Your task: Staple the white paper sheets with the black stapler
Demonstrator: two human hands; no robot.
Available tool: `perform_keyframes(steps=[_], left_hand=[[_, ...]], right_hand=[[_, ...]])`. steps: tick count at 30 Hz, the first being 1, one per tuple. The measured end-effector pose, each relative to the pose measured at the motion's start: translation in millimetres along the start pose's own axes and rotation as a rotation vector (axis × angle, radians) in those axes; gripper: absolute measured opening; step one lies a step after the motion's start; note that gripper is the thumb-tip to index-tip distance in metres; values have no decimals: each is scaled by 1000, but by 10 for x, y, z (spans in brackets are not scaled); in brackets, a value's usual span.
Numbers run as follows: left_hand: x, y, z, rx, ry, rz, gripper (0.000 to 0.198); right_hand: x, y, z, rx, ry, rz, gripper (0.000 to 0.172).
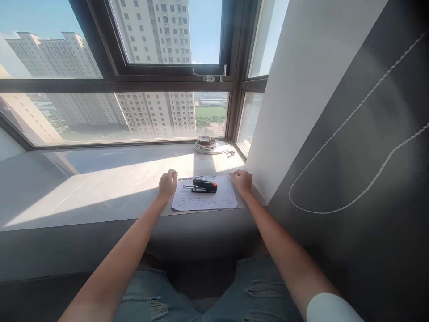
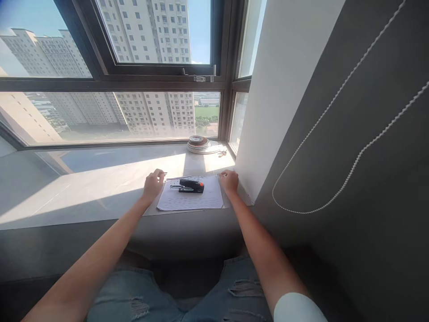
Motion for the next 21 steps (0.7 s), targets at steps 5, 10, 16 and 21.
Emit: perform_keyframes(steps=[5, 10, 16, 21], left_hand=[[497, -187, 425, 69, -55, 41, 24], [494, -78, 578, 8, -58, 143, 21], [273, -122, 600, -58, -66, 80, 26], [9, -128, 400, -94, 4, 29, 21]], right_hand=[[393, 298, -309, -146, 87, 134, 11], [326, 288, -158, -74, -46, 15, 13], [-159, 255, 473, 250, -436, 81, 25], [-549, 421, 809, 244, -557, 305, 37]])
Point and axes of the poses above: each hand's wrist, its own x-axis towards the middle knuckle, its own y-axis out of the palm, z = x × y, the point moved 6 cm from there along x, towards the middle knuckle, and after that the axes turned 11 degrees about -x, right-handed, at the moved point
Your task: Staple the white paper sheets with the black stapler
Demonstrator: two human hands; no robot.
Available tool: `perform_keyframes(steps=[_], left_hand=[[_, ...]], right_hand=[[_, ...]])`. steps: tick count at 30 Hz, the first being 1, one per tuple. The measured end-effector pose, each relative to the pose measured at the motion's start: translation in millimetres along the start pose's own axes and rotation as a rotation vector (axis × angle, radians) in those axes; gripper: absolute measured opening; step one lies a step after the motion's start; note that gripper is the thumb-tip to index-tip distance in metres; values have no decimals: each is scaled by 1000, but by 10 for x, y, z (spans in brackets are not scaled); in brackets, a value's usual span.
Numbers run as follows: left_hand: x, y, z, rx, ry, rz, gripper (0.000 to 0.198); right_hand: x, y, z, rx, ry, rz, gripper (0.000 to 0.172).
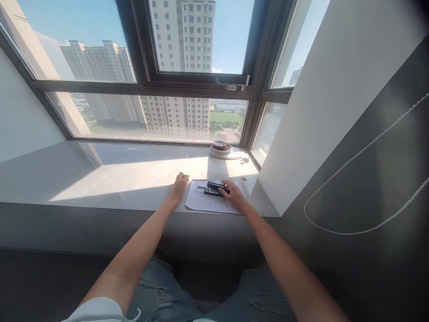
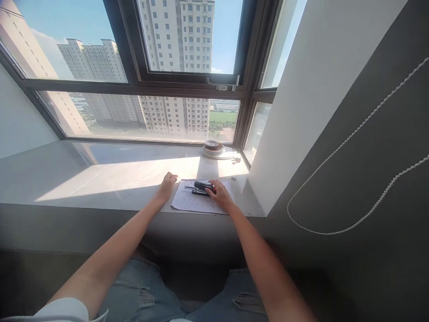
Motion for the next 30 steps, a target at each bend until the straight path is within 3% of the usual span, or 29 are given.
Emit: perform_keyframes(steps=[5, 11, 19, 23, 27, 30], left_hand=[[-204, 144, -163, -130, 34, 5, 16], [-265, 427, -186, -356, -41, 91, 17], [-272, 483, -206, -345, -39, 262, 26], [-252, 475, -170, -312, -44, 244, 33], [-244, 496, -167, -202, 43, 278, 35], [-239, 496, -133, -213, 6, 281, 31]], right_hand=[[-34, 88, 43, -130, -35, 81, 42], [-41, 77, 43, -167, -63, 40, 34], [-45, 102, 12, -143, -8, 75, 35], [-40, 108, 12, -146, -12, 79, 34], [-38, 108, 19, -145, -6, 93, 34], [-37, 101, 21, -138, -2, 93, 33]])
Point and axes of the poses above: each hand's wrist, its own x-axis towards the middle knuckle, its own y-axis out of the palm, z = x × y, the point moved 6 cm from there along x, towards the middle knuckle, and after that the axes turned 11 degrees about -x, right-handed, at the moved point
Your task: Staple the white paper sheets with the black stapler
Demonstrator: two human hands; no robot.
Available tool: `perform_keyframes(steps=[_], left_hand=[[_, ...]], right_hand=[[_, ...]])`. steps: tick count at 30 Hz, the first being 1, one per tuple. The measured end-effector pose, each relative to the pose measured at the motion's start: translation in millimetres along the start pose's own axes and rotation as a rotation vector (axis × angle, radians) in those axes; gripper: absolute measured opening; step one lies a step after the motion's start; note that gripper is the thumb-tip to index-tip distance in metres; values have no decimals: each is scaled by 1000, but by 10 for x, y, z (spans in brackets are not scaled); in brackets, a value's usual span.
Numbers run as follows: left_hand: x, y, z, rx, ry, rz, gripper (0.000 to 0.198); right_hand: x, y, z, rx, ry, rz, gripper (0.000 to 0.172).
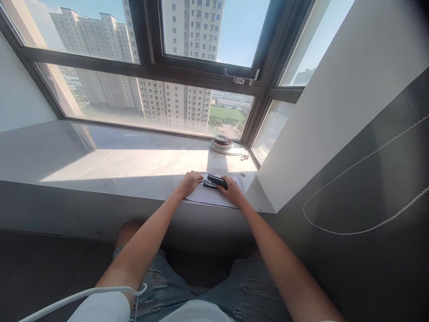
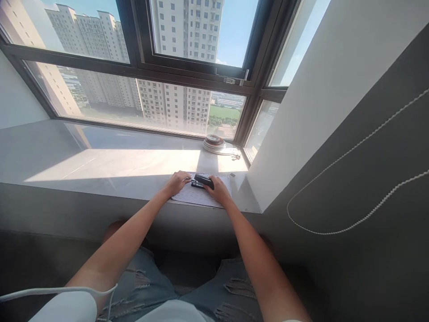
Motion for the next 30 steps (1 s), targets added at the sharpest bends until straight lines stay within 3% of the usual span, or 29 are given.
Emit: perform_keyframes(steps=[3, 6, 10, 30], left_hand=[[0, -6, 11, 50, -25, 18, 20], [-5, 53, -20, 386, 75, 145, 5], [-10, 86, 2, 645, 159, 215, 13], [43, 2, 153, 588, 193, 197, 20]], right_hand=[[-5, -1, -6, 9, 16, 17, 35], [-13, -1, -11, 16, 44, 48, 37], [-13, -9, 1, 20, 50, 62, 36], [-20, -27, 15, 26, 48, 53, 30]])
Point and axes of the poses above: each hand's wrist, its own x-axis towards the middle knuckle, its own y-axis out of the palm, z = x × y, the point moved 6 cm from there along x, towards the middle knuckle, and after that the axes turned 11 degrees about -x, right-handed, at the moved point
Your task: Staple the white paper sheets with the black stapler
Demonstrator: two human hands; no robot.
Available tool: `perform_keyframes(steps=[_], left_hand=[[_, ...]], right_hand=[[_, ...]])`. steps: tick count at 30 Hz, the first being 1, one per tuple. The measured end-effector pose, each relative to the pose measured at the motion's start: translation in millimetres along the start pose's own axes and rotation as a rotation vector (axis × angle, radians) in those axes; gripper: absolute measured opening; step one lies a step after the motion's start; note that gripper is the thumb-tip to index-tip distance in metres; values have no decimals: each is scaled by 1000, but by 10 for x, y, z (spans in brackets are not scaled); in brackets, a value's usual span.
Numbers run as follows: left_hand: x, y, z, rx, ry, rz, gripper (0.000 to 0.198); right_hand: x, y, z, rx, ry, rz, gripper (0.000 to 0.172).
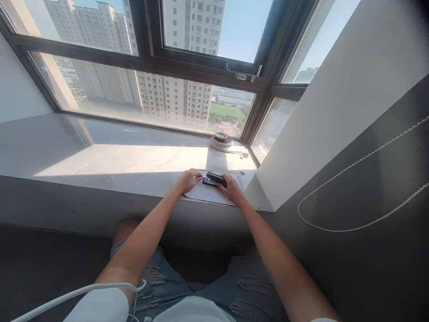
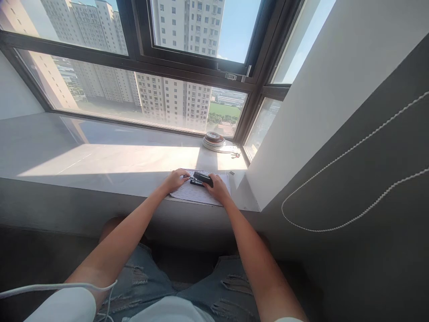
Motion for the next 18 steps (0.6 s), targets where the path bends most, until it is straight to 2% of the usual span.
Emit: perform_keyframes(steps=[6, 12, 18], left_hand=[[-39, -58, -40, 21, 18, -45, 19], [-68, -68, -142, -2, 132, -51, 19], [-68, -80, -108, 7, 108, -76, 16]], right_hand=[[15, 25, -18, 13, -17, -3, 27], [18, 34, -30, 7, -15, -9, 25], [21, 25, -20, -2, -24, -8, 25]])
Point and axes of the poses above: each hand's wrist, its own x-axis towards the middle knuckle, its own y-axis out of the palm, z = x × y, the point moved 6 cm from there along x, towards the middle knuckle, and after that the axes turned 11 degrees about -x, right-handed, at the moved point
